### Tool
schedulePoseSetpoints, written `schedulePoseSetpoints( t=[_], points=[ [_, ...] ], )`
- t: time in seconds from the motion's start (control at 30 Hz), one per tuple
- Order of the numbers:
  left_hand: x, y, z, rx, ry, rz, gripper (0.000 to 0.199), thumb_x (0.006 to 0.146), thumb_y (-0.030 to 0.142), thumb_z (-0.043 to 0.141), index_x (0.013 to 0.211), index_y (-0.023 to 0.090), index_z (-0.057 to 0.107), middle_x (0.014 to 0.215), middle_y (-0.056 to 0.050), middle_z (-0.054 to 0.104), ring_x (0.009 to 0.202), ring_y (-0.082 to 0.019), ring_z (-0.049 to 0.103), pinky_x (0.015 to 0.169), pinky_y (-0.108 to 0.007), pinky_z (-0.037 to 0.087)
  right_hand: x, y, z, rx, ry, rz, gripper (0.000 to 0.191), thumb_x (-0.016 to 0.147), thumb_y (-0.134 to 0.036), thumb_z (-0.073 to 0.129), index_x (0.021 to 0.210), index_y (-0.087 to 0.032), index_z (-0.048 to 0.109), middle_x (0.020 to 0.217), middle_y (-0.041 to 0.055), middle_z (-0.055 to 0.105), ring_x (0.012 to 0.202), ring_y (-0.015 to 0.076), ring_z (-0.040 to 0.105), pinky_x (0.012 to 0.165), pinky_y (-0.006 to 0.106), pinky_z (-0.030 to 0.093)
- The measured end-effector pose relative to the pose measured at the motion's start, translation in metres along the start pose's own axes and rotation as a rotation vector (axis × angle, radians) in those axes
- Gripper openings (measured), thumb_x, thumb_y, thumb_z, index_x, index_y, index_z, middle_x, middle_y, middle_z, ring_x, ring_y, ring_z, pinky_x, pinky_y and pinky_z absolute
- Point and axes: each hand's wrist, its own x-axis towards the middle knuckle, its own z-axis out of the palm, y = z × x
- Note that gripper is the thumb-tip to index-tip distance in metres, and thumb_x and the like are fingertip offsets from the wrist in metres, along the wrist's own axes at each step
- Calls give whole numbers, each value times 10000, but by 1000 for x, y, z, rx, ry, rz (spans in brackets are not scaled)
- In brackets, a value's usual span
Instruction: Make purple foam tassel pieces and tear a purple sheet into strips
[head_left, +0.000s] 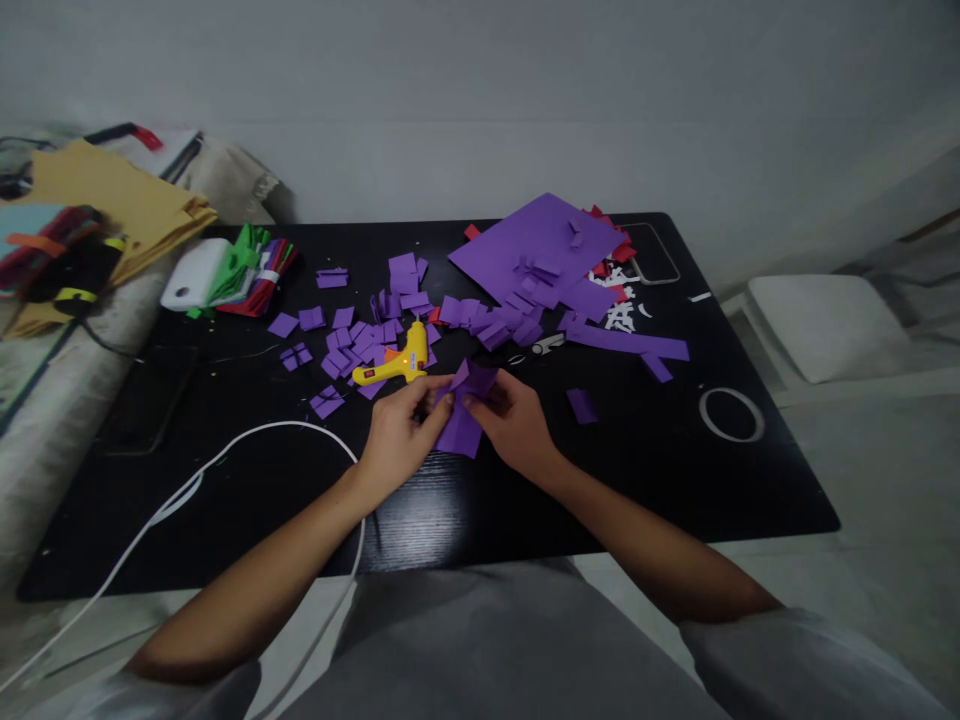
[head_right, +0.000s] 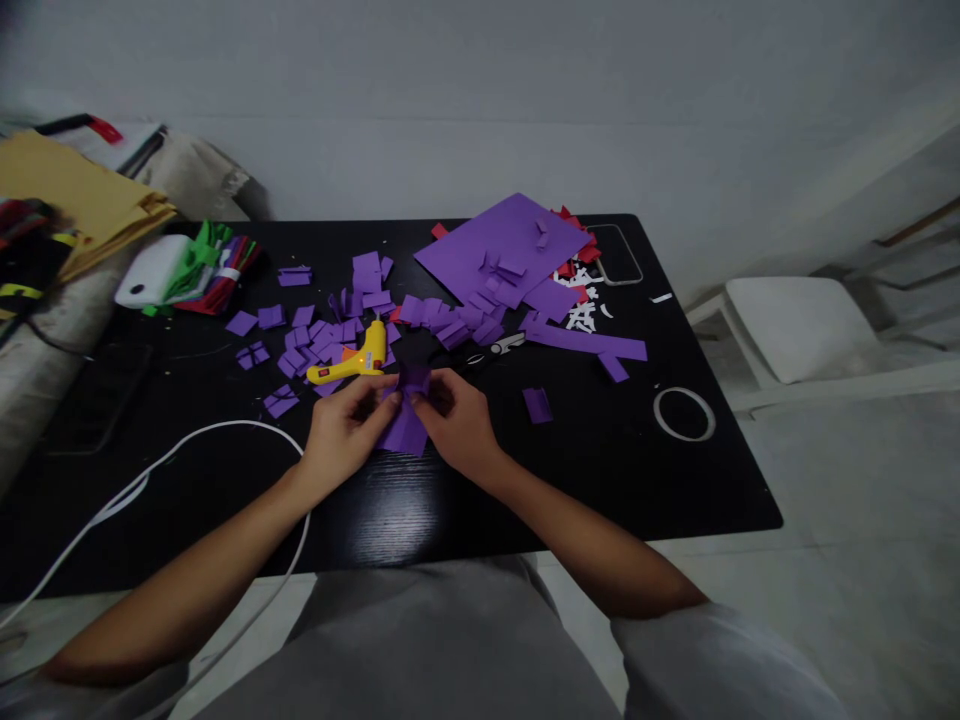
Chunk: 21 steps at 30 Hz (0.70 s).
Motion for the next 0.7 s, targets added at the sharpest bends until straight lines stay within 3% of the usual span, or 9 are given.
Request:
schedulePoseSetpoints(
  t=[0.2, 0.43, 0.7],
  points=[
    [-1, 1, 0, 14, -2, 12, 281, 952, 344, 619, 1155, 183, 729, 733, 18, 626, 638, -128, 565, 648, -245, 461, 2, 5, 1, 43, 16, 17, 222, 792, -307, 758, 962, -207, 656, 961, 34, 748, 902, 210, 730, 884, 379, 597],
    [-3, 1, 3, 68, 47, 105, 248, 974, 290, 603, 1153, 179, 732, 887, -26, 725, 738, -144, 620, 709, -258, 489, 1, 5, 3, 55, 31, 69, 231, 768, -317, 761, 949, -215, 660, 913, 13, 733, 868, 198, 712, 838, 347, 590],
    [-2, 1, 3, 110, 69, 169, 225, 971, 256, 615, 1142, 159, 725, 855, -14, 713, 721, -131, 614, 699, -248, 492, -1, 4, 5, 59, 43, 75, 214, 768, -295, 763, 936, -218, 655, 887, 3, 719, 851, 196, 694, 834, 343, 571]
  ],
)
